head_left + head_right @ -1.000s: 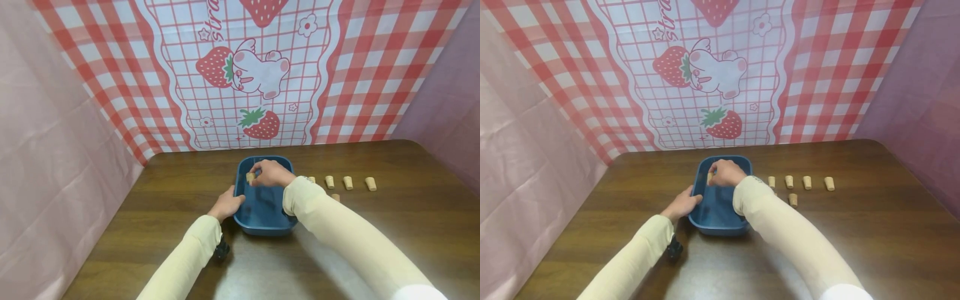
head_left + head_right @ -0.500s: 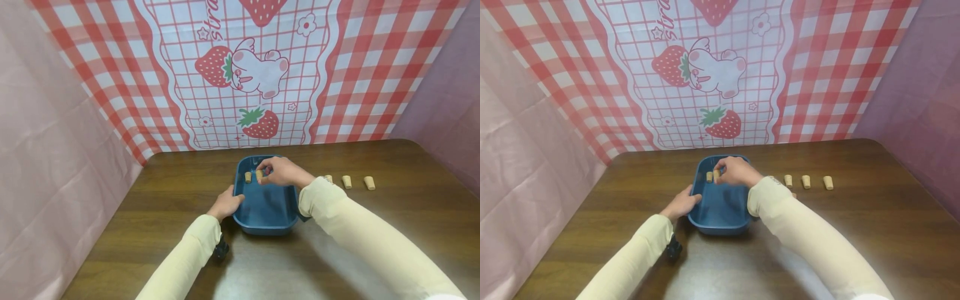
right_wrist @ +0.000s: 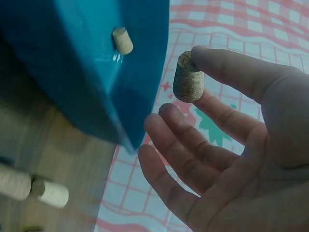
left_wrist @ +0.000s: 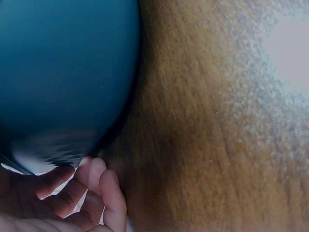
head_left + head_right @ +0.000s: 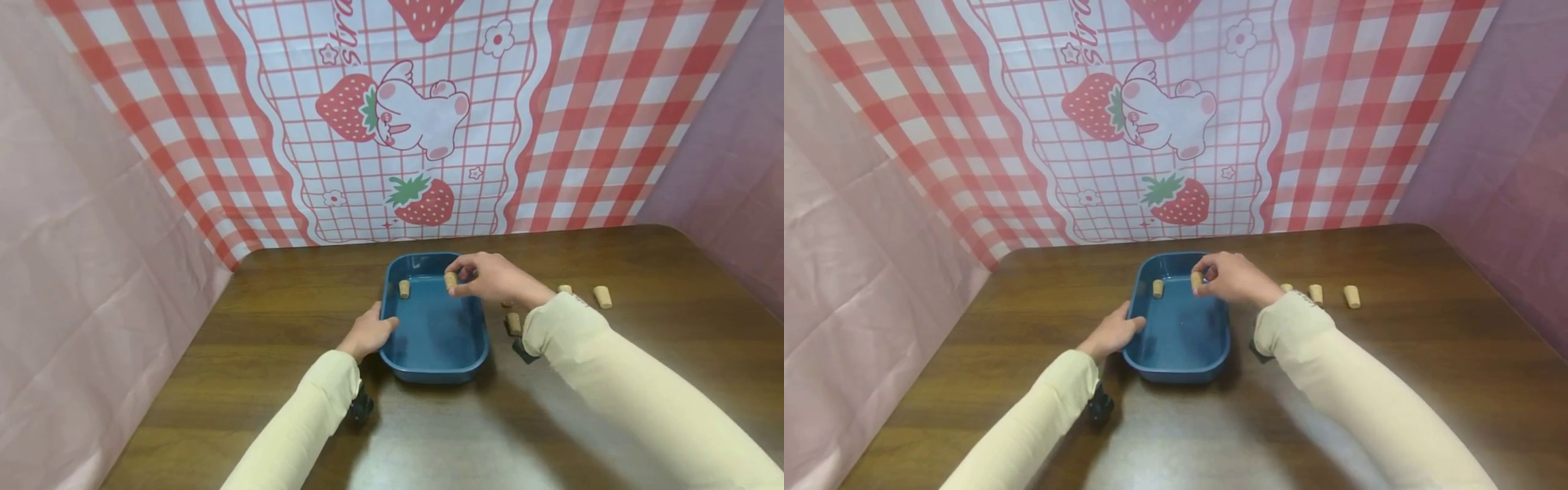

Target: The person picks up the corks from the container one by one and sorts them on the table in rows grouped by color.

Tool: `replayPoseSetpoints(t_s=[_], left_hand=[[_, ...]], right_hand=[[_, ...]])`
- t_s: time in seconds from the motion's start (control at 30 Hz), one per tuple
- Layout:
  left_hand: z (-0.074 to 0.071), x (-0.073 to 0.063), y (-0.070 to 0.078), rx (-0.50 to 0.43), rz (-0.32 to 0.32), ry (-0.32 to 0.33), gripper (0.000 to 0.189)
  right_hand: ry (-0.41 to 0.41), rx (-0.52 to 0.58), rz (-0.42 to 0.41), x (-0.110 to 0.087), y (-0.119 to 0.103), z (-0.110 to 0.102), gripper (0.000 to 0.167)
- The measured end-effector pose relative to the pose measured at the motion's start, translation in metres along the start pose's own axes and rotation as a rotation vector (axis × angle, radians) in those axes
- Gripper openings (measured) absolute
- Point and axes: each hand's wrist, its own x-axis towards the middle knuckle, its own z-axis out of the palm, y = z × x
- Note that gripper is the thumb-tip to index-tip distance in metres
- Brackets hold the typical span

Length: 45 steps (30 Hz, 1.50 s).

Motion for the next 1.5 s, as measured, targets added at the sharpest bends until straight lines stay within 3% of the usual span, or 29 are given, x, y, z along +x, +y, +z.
replayPoseSetpoints(t_s=[0.2,0.5,0.77,1.5], left_hand=[[-0.001,0.000,0.000,0.007,0.002,0.002,0.053],[-0.001,-0.001,0.000,0.000,0.007,-0.004,0.053],[0.000,0.000,0.000,0.001,0.005,-0.009,0.053],[0.000,-0.001,0.001,-0.016,-0.011,-0.017,0.056]], right_hand=[[0.026,0.066,0.026,-0.014,0.014,-0.005,0.041],[0.106,0.027,-0.036,-0.036,0.043,-0.013,0.045],[0.110,0.033,0.005,-0.059,0.076,-0.017,0.047],[0.183,-0.105,0.021,-0.095,0.154,-0.020,0.044]])
